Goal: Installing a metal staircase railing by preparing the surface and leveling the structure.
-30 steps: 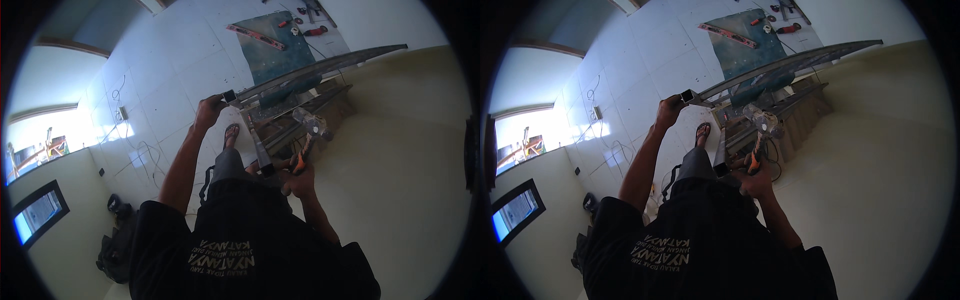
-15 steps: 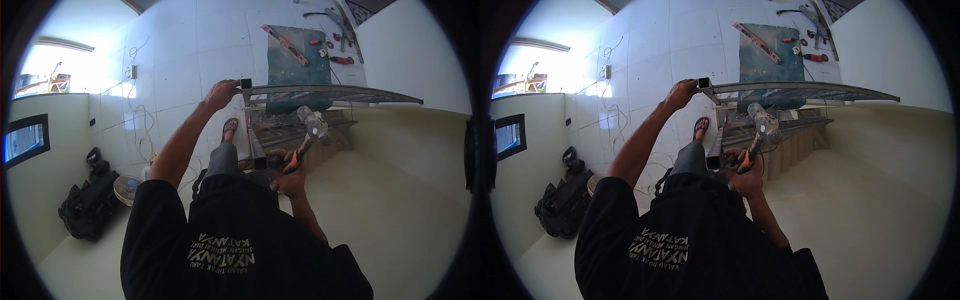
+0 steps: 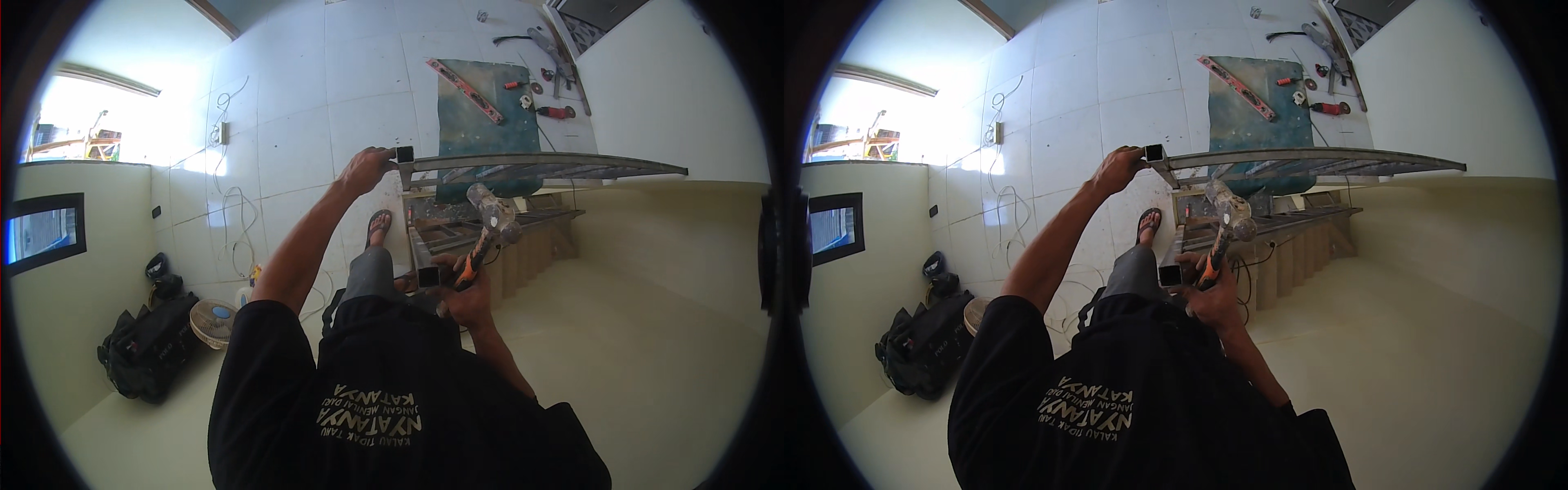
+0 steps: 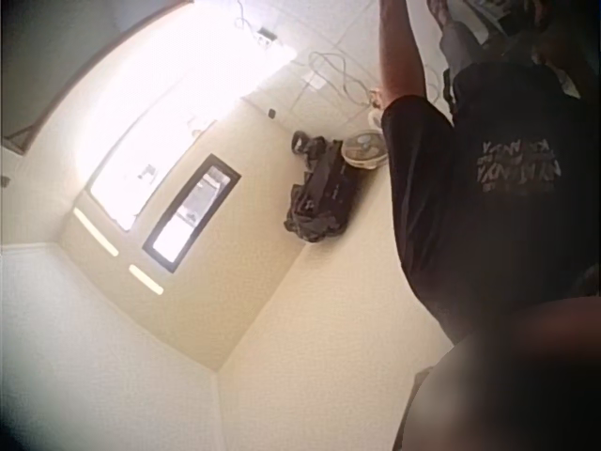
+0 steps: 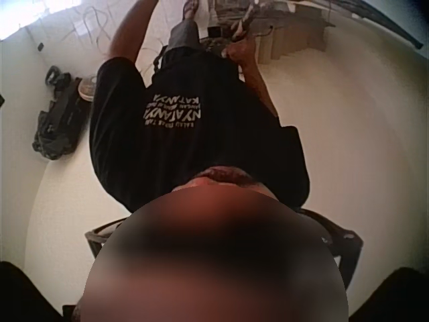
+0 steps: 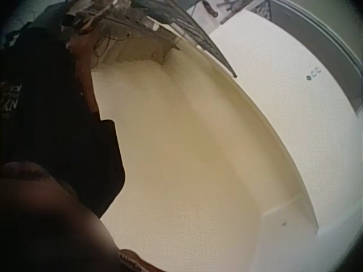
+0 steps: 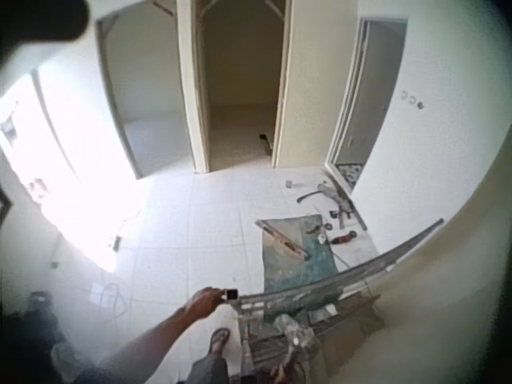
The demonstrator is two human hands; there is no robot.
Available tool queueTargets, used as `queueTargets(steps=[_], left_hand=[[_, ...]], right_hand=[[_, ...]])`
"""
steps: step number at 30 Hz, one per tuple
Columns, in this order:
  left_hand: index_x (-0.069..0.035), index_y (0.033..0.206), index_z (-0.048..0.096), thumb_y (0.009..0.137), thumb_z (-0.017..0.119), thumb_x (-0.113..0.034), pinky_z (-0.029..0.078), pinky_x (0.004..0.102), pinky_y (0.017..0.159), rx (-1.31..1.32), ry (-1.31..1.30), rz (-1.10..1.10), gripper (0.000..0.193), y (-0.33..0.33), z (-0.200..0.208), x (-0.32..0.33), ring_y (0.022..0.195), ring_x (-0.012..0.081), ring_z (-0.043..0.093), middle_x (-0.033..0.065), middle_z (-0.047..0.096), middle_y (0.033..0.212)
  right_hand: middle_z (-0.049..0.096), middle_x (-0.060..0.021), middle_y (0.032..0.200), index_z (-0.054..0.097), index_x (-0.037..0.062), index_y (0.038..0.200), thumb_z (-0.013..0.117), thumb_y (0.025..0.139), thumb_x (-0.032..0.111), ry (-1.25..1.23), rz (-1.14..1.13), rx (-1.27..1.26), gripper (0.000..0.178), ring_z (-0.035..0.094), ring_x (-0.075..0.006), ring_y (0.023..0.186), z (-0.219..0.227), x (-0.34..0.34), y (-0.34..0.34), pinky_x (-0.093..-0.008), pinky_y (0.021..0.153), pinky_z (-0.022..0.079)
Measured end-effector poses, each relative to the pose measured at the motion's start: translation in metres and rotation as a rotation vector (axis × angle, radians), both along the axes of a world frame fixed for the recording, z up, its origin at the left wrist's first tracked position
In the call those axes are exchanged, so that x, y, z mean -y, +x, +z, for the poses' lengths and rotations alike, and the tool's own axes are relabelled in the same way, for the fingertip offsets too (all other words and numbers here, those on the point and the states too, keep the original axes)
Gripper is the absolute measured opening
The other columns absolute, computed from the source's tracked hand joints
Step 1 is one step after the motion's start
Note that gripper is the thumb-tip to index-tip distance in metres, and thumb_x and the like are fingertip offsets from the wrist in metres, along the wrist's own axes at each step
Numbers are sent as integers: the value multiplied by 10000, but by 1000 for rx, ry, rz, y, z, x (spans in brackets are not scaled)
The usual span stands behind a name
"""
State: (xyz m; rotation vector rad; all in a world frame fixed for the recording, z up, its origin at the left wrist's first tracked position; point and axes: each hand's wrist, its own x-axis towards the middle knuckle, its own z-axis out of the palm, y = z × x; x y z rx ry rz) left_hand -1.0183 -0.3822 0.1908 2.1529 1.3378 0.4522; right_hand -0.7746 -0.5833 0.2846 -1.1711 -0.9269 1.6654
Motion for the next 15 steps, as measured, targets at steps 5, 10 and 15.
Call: queueTargets(steps=[5, 10, 15], left_hand=[[-55, 1108, 612, 829, 611, -166, 466, 443, 803, -32, -51, 43, 300, -4, -2, 6, 954, 374, 577, 180, 643, 950], [-30, 1163, 590, 801, 653, -194, 474, 408, 847, 144, 48, 218, 402, -27, -40, 33, 987, 354, 597, 181, 651, 1002], [1, 1127, 611, 772, 657, -324, 488, 361, 834, 163, -427, 614, 484, -88, -108, 132, 959, 317, 639, 204, 664, 998]], right_hand=[[595, -164, 1100, 354, 92, 947, 674, 580, -199, 15, -76, -96, 568, 594, -196, 977, 7, 2, -9, -328, 814, 507], [605, -158, 1090, 359, 103, 940, 681, 554, -203, 66, -89, -139, 588, 575, -208, 1023, -2, 3, -10, -353, 858, 490], [609, -161, 1089, 364, 109, 940, 691, 567, -189, 37, -154, -69, 580, 582, -212, 1015, -6, 7, -3, -361, 845, 506]])
